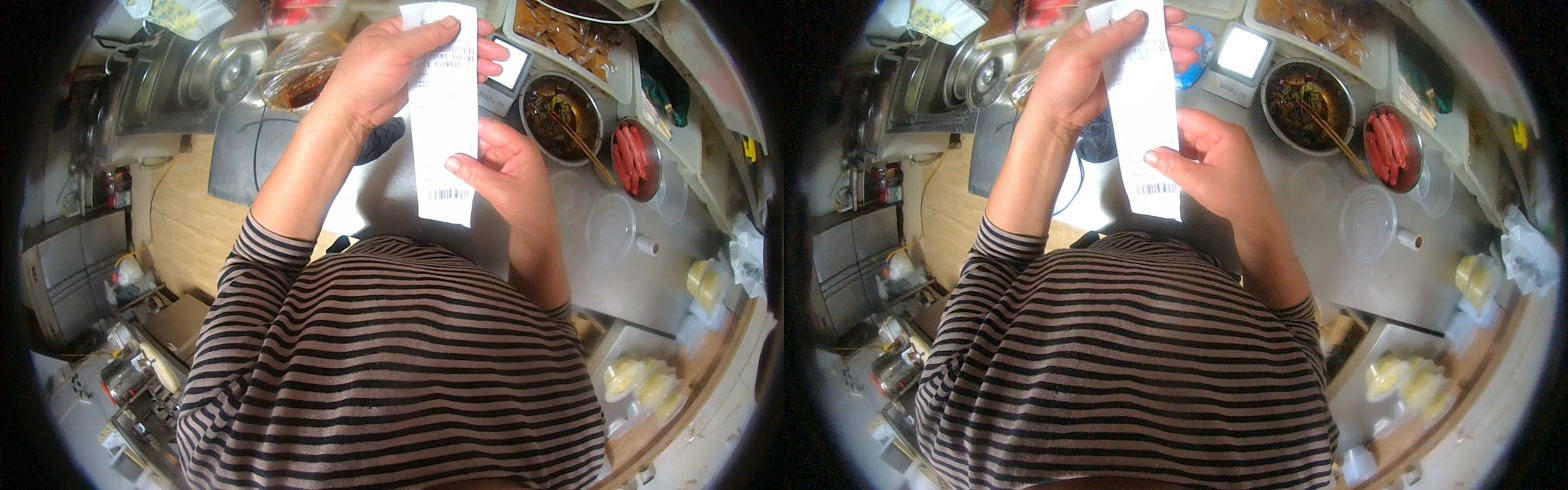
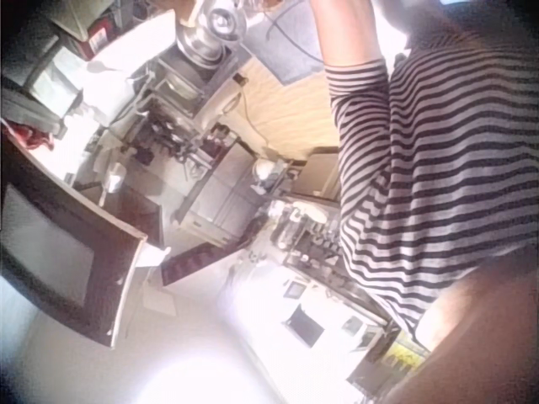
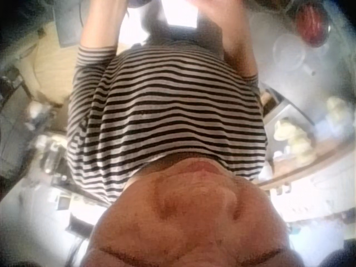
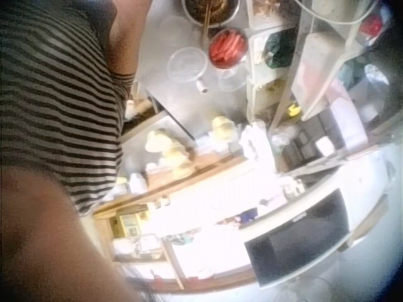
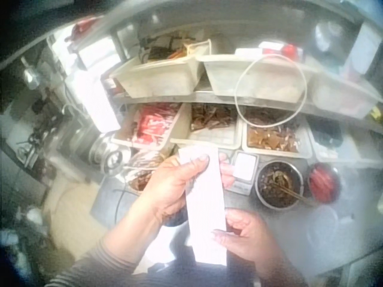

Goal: The person assembles a noodle bowl by placing noodles in a container, adding shredded cucumber, carrots, and bean sprouts, then wrapping the bowl in a plastic bag and attaching a receipt.

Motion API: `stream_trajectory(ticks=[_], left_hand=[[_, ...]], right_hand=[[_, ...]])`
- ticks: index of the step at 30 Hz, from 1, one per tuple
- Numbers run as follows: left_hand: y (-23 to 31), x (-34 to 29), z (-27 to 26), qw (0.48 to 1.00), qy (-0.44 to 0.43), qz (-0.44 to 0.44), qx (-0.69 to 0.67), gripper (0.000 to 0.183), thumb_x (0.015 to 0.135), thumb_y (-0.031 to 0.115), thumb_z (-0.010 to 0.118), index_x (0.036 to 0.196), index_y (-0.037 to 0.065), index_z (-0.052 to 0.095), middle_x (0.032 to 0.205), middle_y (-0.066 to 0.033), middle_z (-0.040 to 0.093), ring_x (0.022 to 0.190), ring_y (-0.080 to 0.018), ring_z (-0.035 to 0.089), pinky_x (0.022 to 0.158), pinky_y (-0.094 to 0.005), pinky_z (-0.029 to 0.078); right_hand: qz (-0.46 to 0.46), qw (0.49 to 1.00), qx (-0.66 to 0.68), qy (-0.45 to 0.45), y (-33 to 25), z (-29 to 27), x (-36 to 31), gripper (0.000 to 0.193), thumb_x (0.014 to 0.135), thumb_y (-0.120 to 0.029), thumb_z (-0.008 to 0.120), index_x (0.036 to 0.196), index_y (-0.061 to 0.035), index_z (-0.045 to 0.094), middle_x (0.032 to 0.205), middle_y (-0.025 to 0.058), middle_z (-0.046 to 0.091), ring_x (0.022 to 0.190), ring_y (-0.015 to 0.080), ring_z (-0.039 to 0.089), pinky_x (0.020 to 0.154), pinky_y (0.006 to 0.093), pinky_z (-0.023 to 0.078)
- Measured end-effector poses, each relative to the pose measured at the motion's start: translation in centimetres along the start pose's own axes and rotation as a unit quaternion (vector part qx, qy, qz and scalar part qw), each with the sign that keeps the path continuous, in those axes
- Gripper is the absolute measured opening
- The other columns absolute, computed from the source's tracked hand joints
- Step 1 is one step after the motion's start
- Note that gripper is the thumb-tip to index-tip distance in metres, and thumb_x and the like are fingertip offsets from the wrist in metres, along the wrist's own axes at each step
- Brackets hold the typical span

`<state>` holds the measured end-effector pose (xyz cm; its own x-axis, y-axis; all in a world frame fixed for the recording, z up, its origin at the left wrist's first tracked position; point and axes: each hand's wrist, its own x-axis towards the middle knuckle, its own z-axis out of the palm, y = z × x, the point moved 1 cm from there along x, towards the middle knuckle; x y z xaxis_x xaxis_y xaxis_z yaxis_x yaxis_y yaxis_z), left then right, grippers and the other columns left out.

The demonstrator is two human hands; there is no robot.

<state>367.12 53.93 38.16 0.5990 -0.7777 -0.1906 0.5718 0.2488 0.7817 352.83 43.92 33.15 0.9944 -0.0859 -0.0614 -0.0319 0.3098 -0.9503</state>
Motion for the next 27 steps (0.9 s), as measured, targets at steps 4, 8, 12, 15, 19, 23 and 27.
stream_trajectory(ticks=[4, 8, 12, 15, 19, 23, 27], left_hand=[[0.0, 0.2, 0.2, 1.000, -0.001, -0.001, -0.002, 0.030, 0.093, 0.008, 0.050, 0.115, -0.012, 0.053, 0.102, -0.0243, 0.064, 0.094, -0.0320, 0.065, 0.086, -0.0403, 0.054], [0.0, 0.2, 0.5, 1.000, 0.012, -0.013, -0.001, 0.030, 0.092, 0.007, 0.050, 0.116, -0.012, 0.052, 0.102, -0.0247, 0.064, 0.095, -0.0328, 0.065, 0.086, -0.0400, 0.054], [-0.2, 0.6, 0.6, 0.997, -0.027, 0.024, 0.070, 0.035, 0.094, 0.014, 0.048, 0.120, -0.010, 0.049, 0.107, -0.0243, 0.063, 0.097, -0.0317, 0.064, 0.087, -0.0405, 0.053], [-0.5, 1.1, 0.5, 0.996, -0.063, 0.027, 0.054, 0.038, 0.095, 0.017, 0.047, 0.123, -0.010, 0.047, 0.111, -0.0242, 0.061, 0.098, -0.0312, 0.064, 0.088, -0.0404, 0.053], [0.4, 1.9, 1.8, 0.999, -0.018, 0.032, 0.032, 0.034, 0.093, 0.013, 0.051, 0.120, -0.008, 0.050, 0.108, -0.0236, 0.062, 0.097, -0.0310, 0.064, 0.086, -0.0415, 0.054], [3.7, 4.9, 1.8, 0.986, -0.045, 0.159, 0.019, 0.023, 0.092, 0.017, 0.056, 0.108, 0.001, 0.056, 0.094, -0.0161, 0.065, 0.084, -0.0276, 0.064, 0.079, -0.0410, 0.054], [9.8, 7.5, 4.4, 0.937, -0.027, 0.348, 0.024, 0.032, 0.092, 0.023, 0.058, 0.116, 0.003, 0.050, 0.117, -0.0140, 0.059, 0.104, -0.0196, 0.057, 0.092, -0.0325, 0.046]], right_hand=[[0.000, 1.000, 0.020, 0.000, -0.1, 0.0, 0.0, 0.024, 0.084, -0.001, 0.063, 0.107, 0.0037, 0.059, 0.088, 0.0031, 0.065, 0.078, 0.0071, 0.060, 0.068, 0.0225, 0.049], [0.005, 1.000, 0.007, -0.007, -0.1, -0.2, 0.1, 0.023, 0.084, -0.001, 0.063, 0.106, 0.0033, 0.059, 0.088, 0.0032, 0.065, 0.078, 0.0069, 0.060, 0.068, 0.0222, 0.049], [0.025, 0.999, 0.044, 0.002, -0.6, 0.2, 0.0, 0.023, 0.086, -0.002, 0.061, 0.107, 0.0032, 0.059, 0.090, 0.0055, 0.065, 0.081, 0.0098, 0.062, 0.069, 0.0236, 0.050], [0.047, 0.990, 0.132, -0.014, 0.1, -0.2, 1.1, 0.023, 0.087, -0.003, 0.059, 0.109, 0.0041, 0.057, 0.094, 0.0106, 0.067, 0.084, 0.0147, 0.064, 0.072, 0.0264, 0.052], [0.029, 0.979, 0.197, -0.037, 2.2, -1.2, 4.0, 0.020, 0.094, -0.009, 0.049, 0.109, 0.0031, 0.055, 0.094, 0.0150, 0.066, 0.078, 0.0192, 0.066, 0.069, 0.0293, 0.054], [-0.016, 0.997, 0.033, 0.066, -0.9, -1.0, 6.9, 0.016, 0.096, -0.014, 0.046, 0.098, -0.0011, 0.054, 0.075, 0.0040, 0.059, 0.054, 0.0089, 0.050, 0.051, 0.0222, 0.042], [-0.097, 0.984, -0.047, 0.142, -6.4, -1.6, 10.8, 0.029, 0.099, -0.023, 0.044, 0.100, 0.0026, 0.058, 0.070, 0.0033, 0.056, 0.051, 0.0067, 0.046, 0.045, 0.0210, 0.038]])
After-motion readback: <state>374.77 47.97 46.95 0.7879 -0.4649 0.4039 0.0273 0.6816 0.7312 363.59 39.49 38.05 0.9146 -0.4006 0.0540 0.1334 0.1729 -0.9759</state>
